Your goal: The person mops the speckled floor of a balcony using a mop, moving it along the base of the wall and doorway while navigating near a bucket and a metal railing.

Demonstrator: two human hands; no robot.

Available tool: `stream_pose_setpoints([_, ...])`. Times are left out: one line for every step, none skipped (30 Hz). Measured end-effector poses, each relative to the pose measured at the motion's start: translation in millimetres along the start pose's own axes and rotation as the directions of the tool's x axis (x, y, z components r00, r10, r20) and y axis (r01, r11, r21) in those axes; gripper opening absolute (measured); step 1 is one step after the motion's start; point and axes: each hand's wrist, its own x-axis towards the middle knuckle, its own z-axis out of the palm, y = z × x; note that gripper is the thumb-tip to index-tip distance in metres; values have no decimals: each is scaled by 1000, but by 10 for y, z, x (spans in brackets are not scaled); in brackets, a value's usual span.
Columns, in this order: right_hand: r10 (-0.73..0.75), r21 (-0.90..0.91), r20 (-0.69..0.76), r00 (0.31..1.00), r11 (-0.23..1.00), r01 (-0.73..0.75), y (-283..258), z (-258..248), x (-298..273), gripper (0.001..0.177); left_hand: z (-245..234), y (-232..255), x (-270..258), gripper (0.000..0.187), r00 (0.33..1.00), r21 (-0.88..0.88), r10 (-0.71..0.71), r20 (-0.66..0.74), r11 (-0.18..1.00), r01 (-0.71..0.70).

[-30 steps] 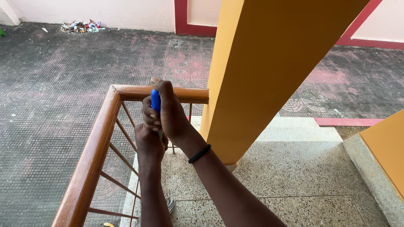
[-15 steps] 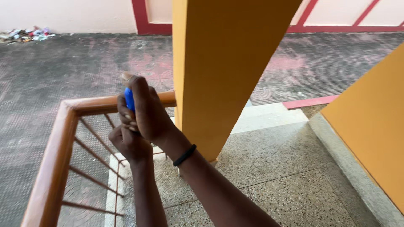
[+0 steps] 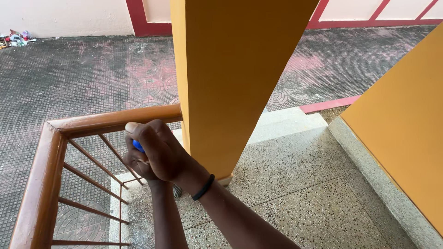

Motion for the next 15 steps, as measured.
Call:
stream_pose_setpoints([-20,-27,8,1000,999,20,6,-41,-15,52,21,-36,-12,40,998,164,55,10,985,-56])
stream_pose_setpoints([-40,-54,16,999,998,41,8,-72,-24,50,32,-59,-13,37,997,250,71,6,966,-70])
stream_pose_setpoints([-83,-97,2,997,992,83,13,-83,-31,52,30,-67,-23,36,996,336,84,3,938,-80])
stream_pose_setpoints([-126,-141,-10,992,982,124,13,-93,-32,54,28,-78,-32,34,995,420,98,2,903,-90])
stream_pose_setpoints([-173,-185,-22,985,969,166,8,-110,-21,56,23,-100,-6,31,999,396,41,3,917,-39])
stream_pose_setpoints([-130,-192,-66,989,975,116,-4,-143,-5,58,21,-130,29,30,1000,372,-16,5,928,13])
stream_pose_setpoints([-87,-196,-112,990,979,63,-18,-181,8,60,25,-152,29,30,997,349,-74,8,935,67])
stream_pose_setpoints([-43,-197,-158,986,980,11,-34,-214,11,63,52,-177,-2,32,990,295,-143,-8,945,139])
stream_pose_setpoints([-4,-182,-198,980,983,-33,-55,-255,3,64,105,-204,-37,36,977,238,-211,-19,948,210])
stream_pose_setpoints([36,-164,-237,971,983,-76,-76,-299,-12,64,156,-209,-65,41,960,180,-279,-24,943,279])
stream_pose_setpoints([71,-150,-271,960,982,-115,-92,-340,-13,64,204,-200,-71,36,951,256,-308,-7,919,300])
stream_pose_setpoints([74,-131,-287,955,985,-116,-96,-358,-32,65,238,-172,-84,33,941,332,-338,8,888,316])
stream_pose_setpoints([79,-110,-303,950,987,-117,-92,-364,-73,65,266,-147,-97,31,929,409,-369,19,851,330])
stream_pose_setpoints([83,-88,-319,944,989,-117,-85,-379,-101,66,298,-147,-112,31,956,511,-273,108,840,182])
stream_pose_setpoints([98,-82,-350,932,987,-135,-72,-390,-126,65,305,-128,-168,31,961,598,-188,203,801,31])
